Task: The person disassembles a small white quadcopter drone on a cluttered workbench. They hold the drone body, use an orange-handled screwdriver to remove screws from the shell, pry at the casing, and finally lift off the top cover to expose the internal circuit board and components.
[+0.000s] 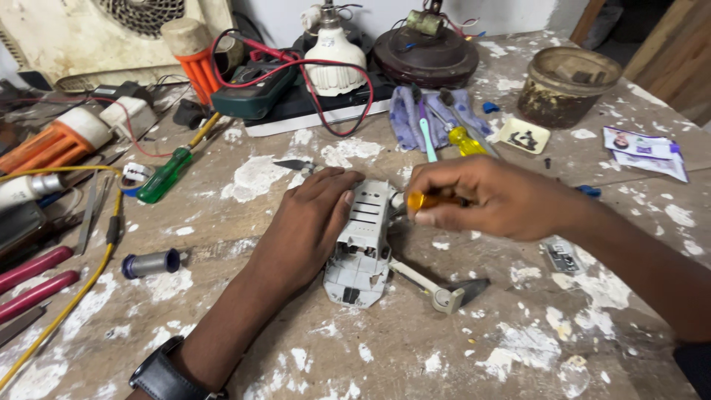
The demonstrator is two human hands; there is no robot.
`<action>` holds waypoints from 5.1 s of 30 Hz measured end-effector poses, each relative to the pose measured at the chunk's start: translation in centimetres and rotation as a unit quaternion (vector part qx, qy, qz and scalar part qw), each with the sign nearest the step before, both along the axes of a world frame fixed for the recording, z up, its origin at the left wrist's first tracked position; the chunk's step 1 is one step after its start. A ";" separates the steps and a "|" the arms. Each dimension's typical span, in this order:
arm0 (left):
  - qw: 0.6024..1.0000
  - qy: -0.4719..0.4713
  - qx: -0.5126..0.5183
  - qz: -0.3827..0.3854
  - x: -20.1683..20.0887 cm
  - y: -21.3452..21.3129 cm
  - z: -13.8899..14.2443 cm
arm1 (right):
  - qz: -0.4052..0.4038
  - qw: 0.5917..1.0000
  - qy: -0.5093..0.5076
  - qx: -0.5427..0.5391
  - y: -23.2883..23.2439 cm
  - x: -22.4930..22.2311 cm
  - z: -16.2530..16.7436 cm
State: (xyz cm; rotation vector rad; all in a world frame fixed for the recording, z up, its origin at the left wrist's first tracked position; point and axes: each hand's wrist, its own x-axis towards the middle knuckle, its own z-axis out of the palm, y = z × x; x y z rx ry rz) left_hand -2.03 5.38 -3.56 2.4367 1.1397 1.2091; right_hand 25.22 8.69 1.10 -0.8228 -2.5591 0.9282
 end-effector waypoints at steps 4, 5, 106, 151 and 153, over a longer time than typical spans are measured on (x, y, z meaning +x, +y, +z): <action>1.000 0.002 -0.021 0.009 0.0 0.1 0.0 | -0.011 0.980 0.094 -0.177 0.5 2.2 1.3; 1.000 0.004 -0.018 0.007 -0.1 0.1 -0.1 | -0.004 0.975 0.108 -0.195 0.5 2.6 1.6; 1.000 -0.001 -0.011 0.000 0.2 0.0 -0.2 | -0.108 0.968 0.178 0.137 -3.5 -3.8 -1.4; 1.000 -0.009 -0.004 -0.018 0.1 0.0 -0.2 | -0.148 0.931 0.174 0.285 -6.1 -5.1 -1.8; 1.000 -0.012 -0.012 -0.015 0.1 -0.1 -0.1 | -0.142 0.943 0.166 0.253 -5.9 -5.0 -1.5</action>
